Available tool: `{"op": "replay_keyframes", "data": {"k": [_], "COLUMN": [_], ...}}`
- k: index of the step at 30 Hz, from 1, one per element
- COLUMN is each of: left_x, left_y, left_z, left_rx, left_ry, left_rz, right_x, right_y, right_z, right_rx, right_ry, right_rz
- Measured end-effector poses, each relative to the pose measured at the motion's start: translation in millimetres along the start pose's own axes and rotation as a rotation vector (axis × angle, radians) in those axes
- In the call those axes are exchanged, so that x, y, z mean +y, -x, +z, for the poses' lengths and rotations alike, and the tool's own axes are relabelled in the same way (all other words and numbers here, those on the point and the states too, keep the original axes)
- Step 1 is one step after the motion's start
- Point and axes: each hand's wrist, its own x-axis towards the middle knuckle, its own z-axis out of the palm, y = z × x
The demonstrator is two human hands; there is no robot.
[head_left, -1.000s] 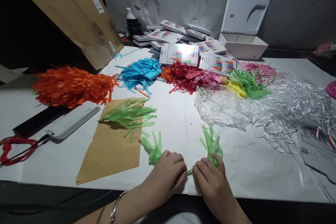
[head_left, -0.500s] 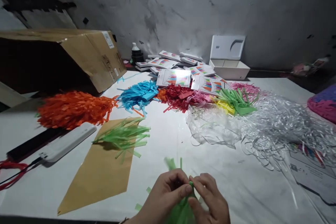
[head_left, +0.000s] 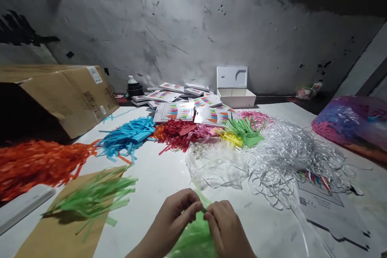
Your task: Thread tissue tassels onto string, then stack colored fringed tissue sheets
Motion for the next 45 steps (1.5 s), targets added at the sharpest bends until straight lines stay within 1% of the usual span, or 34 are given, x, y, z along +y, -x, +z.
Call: {"op": "replay_keyframes", "data": {"k": [2,4,6,8,10,12,14,17,20,22,24,27,29,31,34,37,39,42,45], "left_x": [-0.7,-6.0,-14.7,-24.5,-33.8,-42.2,-50.0,-60.2,-66.7,-68.6,-68.8,-66.4,-62.5,-56.2,-42.9,-27.2,-17.0,-4.5,1.6], "left_y": [-20.3,-42.9,-65.8,-87.1,-106.5,-124.4,-141.1,-161.0,-169.6,-168.4,-163.2,-152.5,-144.3,-133.9,-110.2,-77.9,-55.5,-27.5,-8.8], "left_z": [2.0,6.9,16.7,31.5,49.2,66.5,80.8,94.0,97.3,95.2,90.3,80.3,73.4,67.0,57.6,47.8,41.8,34.7,28.3], "left_rx": [0.057,0.193,0.301,0.317,0.263,0.178,0.083,-0.056,-0.165,-0.21,-0.227,-0.181,-0.114,-0.045,0.032,0.103,0.149,0.197,0.246], "left_ry": [0.059,0.042,-0.011,-0.069,-0.147,-0.245,-0.34,-0.45,-0.515,-0.524,-0.497,-0.383,-0.25,-0.074,0.23,0.502,0.629,0.811,0.981], "left_rz": [-0.035,-0.023,-0.005,0.007,0.033,0.059,0.062,0.028,-0.004,-0.016,-0.025,-0.05,-0.087,-0.147,-0.246,-0.319,-0.355,-0.391,-0.394], "right_x": [23.2,50.4,75.8,93.7,102.2,103.8,103.0,104.1,108.3,111.0,112.7,113.9,114.5,114.5,109.1,88.9,65.9,25.4,-7.2], "right_y": [-21.4,-46.0,-67.2,-78.0,-76.3,-66.5,-56.0,-49.2,-50.6,-51.2,-49.9,-46.4,-45.3,-46.4,-50.5,-52.1,-49.4,-41.7,-33.9], "right_z": [-16.2,-28.0,-32.8,-31.7,-28.0,-25.5,-25.7,-30.7,-37.6,-41.5,-43.7,-43.5,-42.5,-42.8,-47.0,-49.8,-46.6,-34.0,-18.7], "right_rx": [-0.108,-0.131,-0.157,-0.241,-0.366,-0.488,-0.569,-0.624,-0.64,-0.637,-0.63,-0.601,-0.559,-0.49,-0.328,-0.184,-0.156,-0.153,-0.091], "right_ry": [0.022,0.09,0.172,0.252,0.313,0.351,0.375,0.399,0.423,0.437,0.442,0.435,0.421,0.393,0.327,0.218,0.131,-0.065,-0.185], "right_rz": [0.14,0.243,0.309,0.377,0.435,0.47,0.489,0.515,0.549,0.565,0.567,0.551,0.528,0.491,0.405,0.271,0.173,0.014,-0.063]}}
